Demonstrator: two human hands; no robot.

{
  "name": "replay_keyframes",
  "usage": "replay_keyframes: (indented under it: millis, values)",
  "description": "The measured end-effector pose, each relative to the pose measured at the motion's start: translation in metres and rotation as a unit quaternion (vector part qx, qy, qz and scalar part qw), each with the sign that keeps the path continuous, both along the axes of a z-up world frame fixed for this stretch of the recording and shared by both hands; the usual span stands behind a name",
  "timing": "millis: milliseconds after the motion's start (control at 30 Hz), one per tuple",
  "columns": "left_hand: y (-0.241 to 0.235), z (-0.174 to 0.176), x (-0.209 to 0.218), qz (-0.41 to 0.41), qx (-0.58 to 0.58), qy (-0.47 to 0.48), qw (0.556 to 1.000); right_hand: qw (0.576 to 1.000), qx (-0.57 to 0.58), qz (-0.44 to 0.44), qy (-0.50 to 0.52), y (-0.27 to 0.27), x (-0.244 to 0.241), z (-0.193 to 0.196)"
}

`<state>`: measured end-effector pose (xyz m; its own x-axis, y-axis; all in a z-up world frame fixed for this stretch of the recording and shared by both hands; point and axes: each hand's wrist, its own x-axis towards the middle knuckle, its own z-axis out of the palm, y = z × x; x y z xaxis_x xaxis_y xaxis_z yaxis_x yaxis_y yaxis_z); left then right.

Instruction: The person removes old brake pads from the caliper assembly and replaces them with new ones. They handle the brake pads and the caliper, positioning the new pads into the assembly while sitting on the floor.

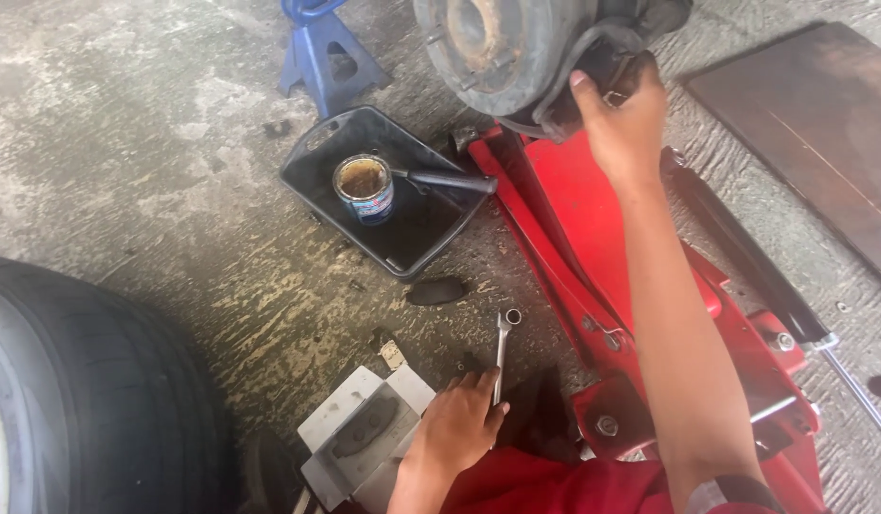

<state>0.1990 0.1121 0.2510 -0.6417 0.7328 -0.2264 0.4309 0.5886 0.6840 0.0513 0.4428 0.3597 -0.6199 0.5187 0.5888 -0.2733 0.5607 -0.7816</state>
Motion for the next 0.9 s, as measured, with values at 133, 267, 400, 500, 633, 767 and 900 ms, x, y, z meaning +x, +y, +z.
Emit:
replay_keyframes:
  millis: [133,267,400,500,633,767,900]
  values:
    - [-0.002,-0.025,0.001,-0.009,-0.015,0.026,1.000,0.998,0.061,0.015,-0.024,0.004,0.001,0.003]
    - [-0.001,-0.013,0.001,0.000,-0.026,0.006,1.000,0.998,0.043,0.032,-0.030,0.001,0.001,0.006]
    - [0.000,-0.015,0.001,-0.006,-0.033,0.003,0.999,0.996,0.040,0.007,-0.077,-0.002,0.005,0.005]
    - [0.000,-0.018,0.001,-0.008,-0.027,0.005,1.000,0.993,0.066,0.002,-0.100,-0.008,0.007,0.005]
    - [-0.001,-0.012,0.001,-0.006,-0.027,0.000,1.000,0.986,0.022,-0.024,-0.161,-0.019,0.006,0.013]
    - [0.000,-0.008,0.001,-0.010,-0.032,0.000,0.999,0.988,0.050,-0.016,-0.145,-0.012,0.005,0.005]
    - [0.001,-0.011,0.001,-0.006,-0.039,-0.014,0.999,0.987,0.074,-0.005,-0.145,-0.011,0.005,0.005]
